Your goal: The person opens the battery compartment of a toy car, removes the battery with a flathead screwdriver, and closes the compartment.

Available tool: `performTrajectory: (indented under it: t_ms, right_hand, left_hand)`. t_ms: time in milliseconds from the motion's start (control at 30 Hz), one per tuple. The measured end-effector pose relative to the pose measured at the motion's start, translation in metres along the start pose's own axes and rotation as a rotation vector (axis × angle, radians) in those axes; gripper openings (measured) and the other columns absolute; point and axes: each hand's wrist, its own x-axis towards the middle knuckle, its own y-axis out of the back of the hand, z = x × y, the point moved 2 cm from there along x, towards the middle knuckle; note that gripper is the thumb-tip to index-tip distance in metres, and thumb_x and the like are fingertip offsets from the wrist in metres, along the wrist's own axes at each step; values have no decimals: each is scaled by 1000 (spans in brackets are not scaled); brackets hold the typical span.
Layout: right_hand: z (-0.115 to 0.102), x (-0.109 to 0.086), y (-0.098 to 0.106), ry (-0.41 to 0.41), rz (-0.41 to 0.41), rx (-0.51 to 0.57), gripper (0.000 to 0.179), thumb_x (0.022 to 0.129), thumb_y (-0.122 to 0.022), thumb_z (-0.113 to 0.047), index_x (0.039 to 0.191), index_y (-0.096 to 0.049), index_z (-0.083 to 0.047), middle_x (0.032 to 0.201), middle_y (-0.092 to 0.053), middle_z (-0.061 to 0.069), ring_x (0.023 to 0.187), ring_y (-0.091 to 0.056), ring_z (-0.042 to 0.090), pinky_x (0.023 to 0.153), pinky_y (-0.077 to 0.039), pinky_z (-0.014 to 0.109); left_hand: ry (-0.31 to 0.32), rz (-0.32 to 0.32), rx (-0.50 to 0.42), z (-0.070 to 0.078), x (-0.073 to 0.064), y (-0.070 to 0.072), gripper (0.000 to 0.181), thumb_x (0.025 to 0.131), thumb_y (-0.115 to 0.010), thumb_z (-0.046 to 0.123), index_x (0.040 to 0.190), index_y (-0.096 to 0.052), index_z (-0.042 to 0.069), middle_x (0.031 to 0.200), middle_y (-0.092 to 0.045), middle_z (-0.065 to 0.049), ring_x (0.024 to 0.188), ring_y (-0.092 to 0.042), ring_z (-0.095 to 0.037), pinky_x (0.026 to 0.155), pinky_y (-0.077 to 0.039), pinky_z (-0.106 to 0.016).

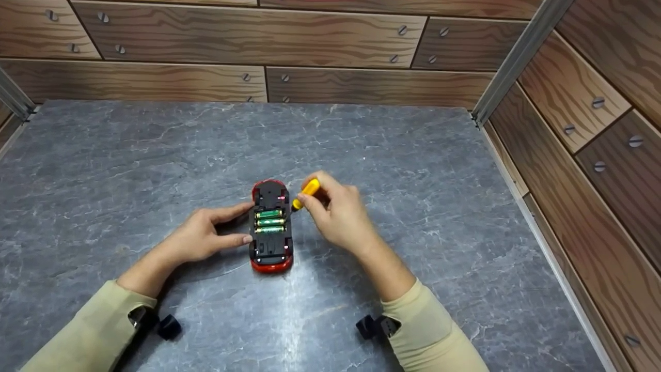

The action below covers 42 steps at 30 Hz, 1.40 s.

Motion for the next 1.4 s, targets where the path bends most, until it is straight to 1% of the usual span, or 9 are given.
performTrajectory:
  t_ms: [100,233,400,500,600,733,1067,1167,1400]
  right_hand:
    - [-1,-1,0,0,5,14,7,101,-73,-7,106,-69,-9,90,-75,0,74,-67,16,62,-54,25]
    - [3,-1,0,-24,21,66,8,100,-73,-4,106,-69,-6,92,-75,2,77,-69,19,66,-57,27]
    - [15,-4,-1,-97,32,231,8,99,-71,1,106,-67,1,91,-74,11,80,-73,32,71,-64,35]
    - [24,-5,-1,-131,38,324,7,100,-68,4,107,-65,6,91,-73,17,80,-74,36,71,-65,39]
    - [31,-6,-3,-154,49,386,7,100,-66,7,107,-63,10,92,-73,18,78,-74,34,71,-65,38]
    - [38,-6,-5,-179,65,451,8,101,-65,9,108,-62,12,93,-73,18,78,-75,28,73,-65,39]
    - [48,-5,-6,-243,95,555,11,102,-61,11,110,-58,16,93,-73,17,76,-73,21,74,-65,35]
    - [53,-5,-6,-273,93,584,11,102,-60,10,112,-57,15,93,-73,16,76,-73,22,75,-64,35]
    - [61,-7,-8,-345,86,584,9,105,-59,5,113,-59,8,92,-74,13,76,-74,18,71,-59,28]
  left_hand:
    - [11,-3,10,1,0,1,80,88,-87,46,157,-53,25,152,-59,-7,144,-51,-29,123,-36,-48]
    - [26,-8,8,1,1,2,80,88,-86,47,157,-53,26,153,-58,-5,145,-50,-28,123,-35,-48]
    - [20,-13,-1,0,1,0,78,89,-86,45,157,-53,25,152,-58,-5,145,-50,-27,123,-36,-46]
    - [12,-16,-2,0,1,0,77,90,-86,43,157,-53,23,152,-58,-6,145,-50,-27,123,-36,-45]
    - [14,-20,-1,-1,0,0,78,90,-85,44,157,-53,23,153,-57,-7,145,-50,-28,123,-35,-46]
    - [18,-22,5,0,0,0,79,90,-85,46,158,-52,23,153,-56,-9,145,-50,-30,124,-35,-48]
    - [26,-30,14,2,2,2,80,90,-84,47,159,-51,24,154,-56,-10,145,-50,-31,123,-34,-50]
    - [11,-26,13,2,3,2,79,90,-84,46,158,-51,23,153,-57,-10,145,-50,-31,123,-35,-49]
    - [-8,-13,8,1,1,0,78,91,-84,44,158,-52,21,153,-57,-9,145,-50,-31,123,-35,-48]
